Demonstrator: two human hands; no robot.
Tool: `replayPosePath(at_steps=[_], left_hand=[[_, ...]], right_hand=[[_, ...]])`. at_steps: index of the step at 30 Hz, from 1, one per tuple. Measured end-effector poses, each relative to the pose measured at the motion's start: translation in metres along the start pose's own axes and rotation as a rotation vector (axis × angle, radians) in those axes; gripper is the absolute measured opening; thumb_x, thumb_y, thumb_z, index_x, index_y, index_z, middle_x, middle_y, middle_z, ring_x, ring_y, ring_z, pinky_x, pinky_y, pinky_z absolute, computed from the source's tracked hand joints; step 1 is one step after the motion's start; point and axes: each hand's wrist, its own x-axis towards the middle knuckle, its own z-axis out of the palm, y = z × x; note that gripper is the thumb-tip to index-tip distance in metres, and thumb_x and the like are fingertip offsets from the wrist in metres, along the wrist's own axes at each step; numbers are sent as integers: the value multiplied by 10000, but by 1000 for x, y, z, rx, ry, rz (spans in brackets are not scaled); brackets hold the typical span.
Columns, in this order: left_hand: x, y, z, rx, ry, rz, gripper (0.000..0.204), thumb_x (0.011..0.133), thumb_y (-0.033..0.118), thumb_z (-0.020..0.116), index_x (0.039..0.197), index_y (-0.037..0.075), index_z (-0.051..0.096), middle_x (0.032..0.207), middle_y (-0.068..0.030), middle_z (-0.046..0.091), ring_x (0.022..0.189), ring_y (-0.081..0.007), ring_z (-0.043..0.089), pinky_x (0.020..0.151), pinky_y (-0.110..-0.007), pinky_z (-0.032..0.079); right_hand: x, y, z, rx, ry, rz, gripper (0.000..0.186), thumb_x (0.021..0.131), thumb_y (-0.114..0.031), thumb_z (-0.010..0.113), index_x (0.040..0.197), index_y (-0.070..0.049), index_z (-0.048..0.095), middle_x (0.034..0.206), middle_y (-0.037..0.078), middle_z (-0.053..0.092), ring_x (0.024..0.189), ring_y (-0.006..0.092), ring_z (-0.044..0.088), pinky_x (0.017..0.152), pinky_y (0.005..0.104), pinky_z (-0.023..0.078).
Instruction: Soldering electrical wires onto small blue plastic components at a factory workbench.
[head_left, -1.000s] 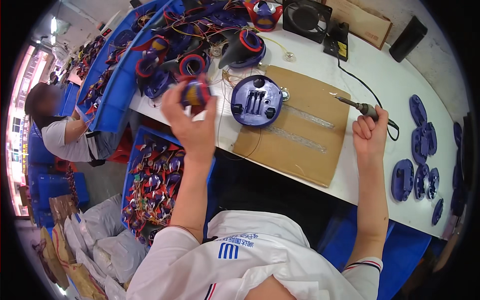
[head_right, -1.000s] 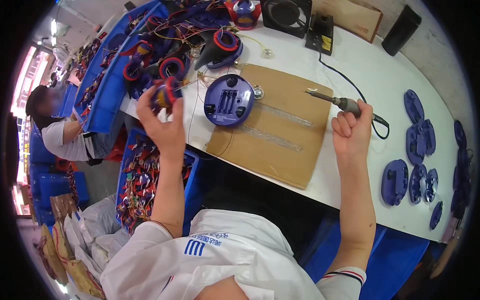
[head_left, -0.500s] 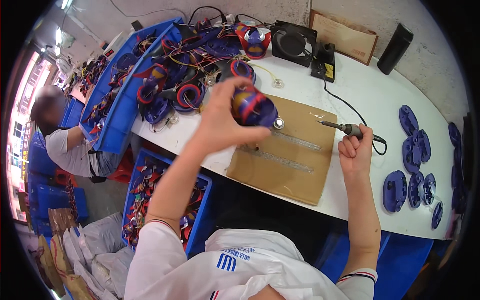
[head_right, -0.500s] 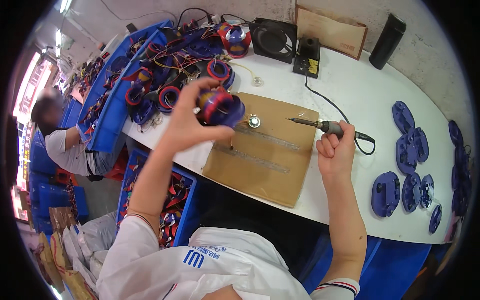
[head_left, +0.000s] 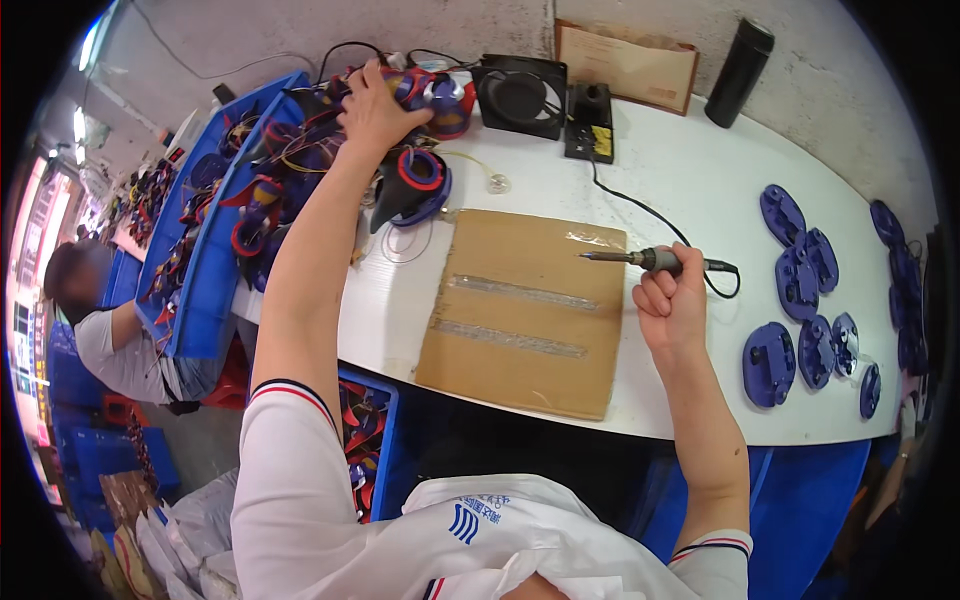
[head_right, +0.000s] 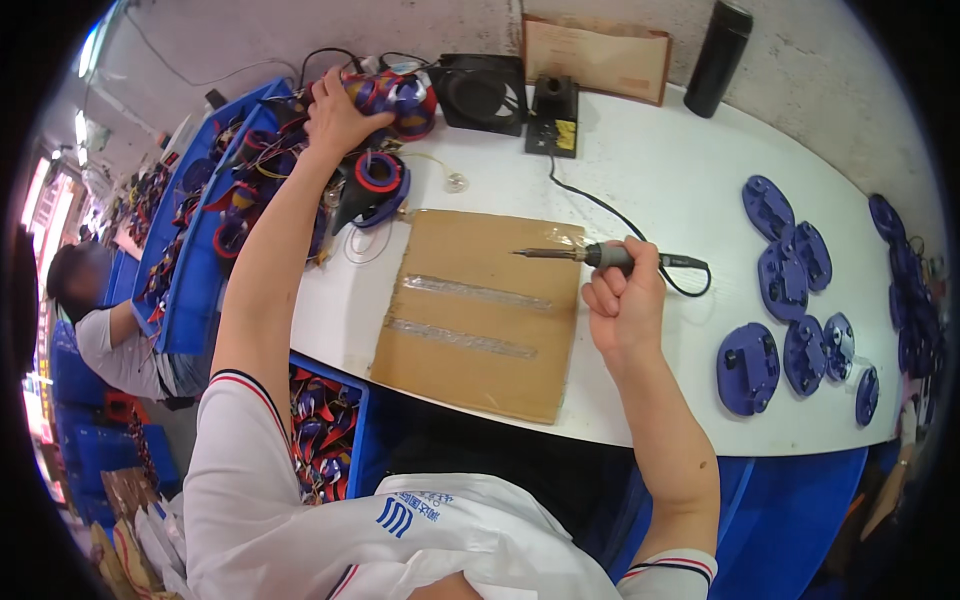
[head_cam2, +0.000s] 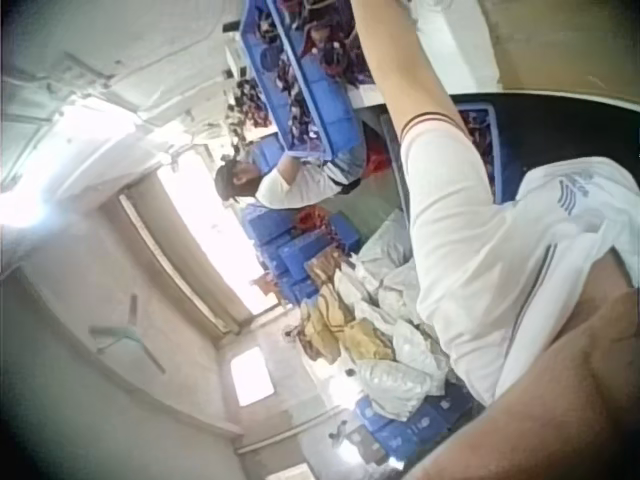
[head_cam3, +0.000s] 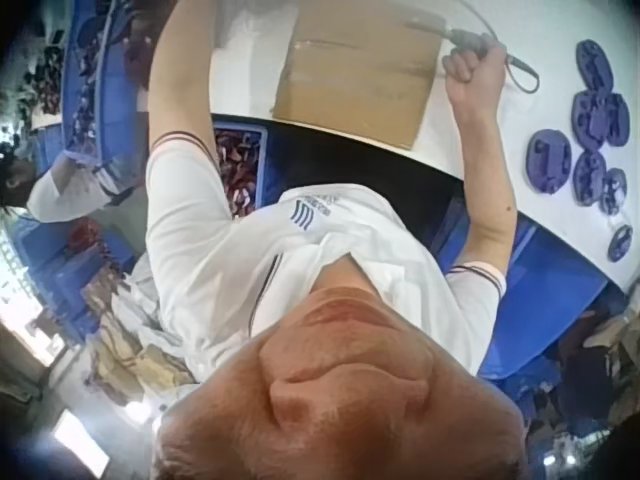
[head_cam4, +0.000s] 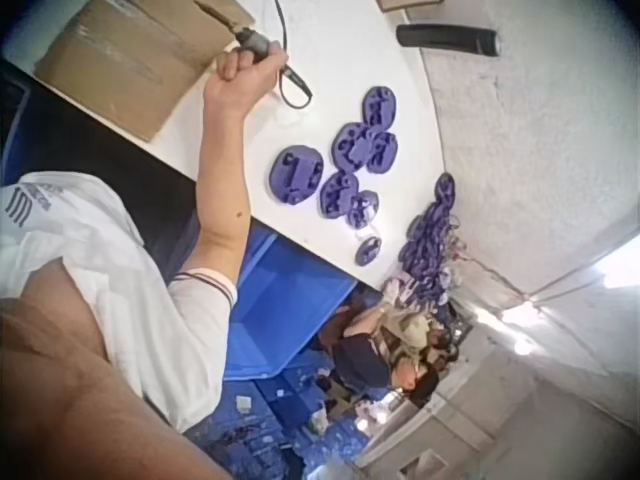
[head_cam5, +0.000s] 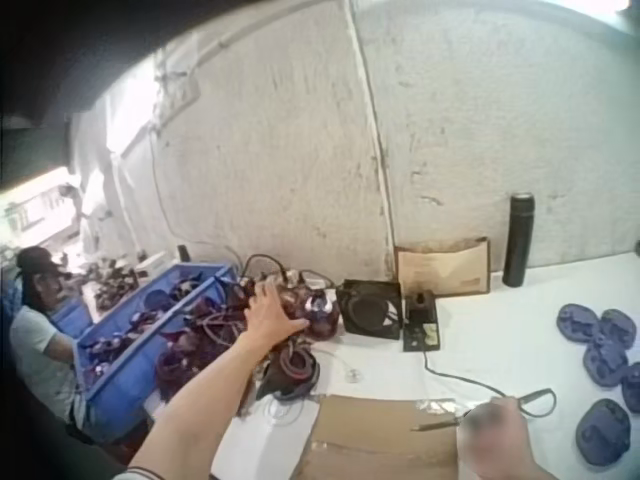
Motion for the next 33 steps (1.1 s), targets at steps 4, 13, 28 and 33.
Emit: replayPosePath(at_steps=[4, 13, 28, 33], left_hand=[[-5, 2, 0, 458, -116, 36, 878, 708, 660, 615, 1386, 150, 389, 1380, -222, 348, 1255, -452, 304, 905, -682, 309], [-202, 171, -8, -767, -627, 504, 417, 743, 171, 710, 1109, 49, 553, 1039, -114, 572, 951, -242, 548, 818, -349, 444], [-259, 231, -31, -786, -471, 698, 819, 546, 331, 833, 1242, 51, 505, 1149, -195, 508, 1036, -334, 492, 908, -401, 413], [-247, 111, -87, -537, -109, 174, 879, 530, 386, 838, 1241, 22, 470, 1102, -185, 494, 987, -335, 484, 866, -411, 413]], right_hand=[[-2, -2, 6, 32, 79, 35, 204, 886, -242, 518, 752, -91, 550, 433, -89, 280, 340, 29, 160, 341, 190, 146], [3, -32, 36, 87, -85, -68, 196, 847, -210, 502, 719, -62, 519, 484, -43, 299, 407, 61, 208, 401, 222, 189], [-7, -57, 46, 175, -268, -177, 205, 842, -184, 545, 671, -85, 489, 433, -72, 282, 354, 54, 226, 372, 214, 192], [6, -43, 23, 143, -203, -148, 214, 861, -172, 536, 669, -88, 492, 429, -83, 287, 342, 42, 222, 362, 196, 185]])
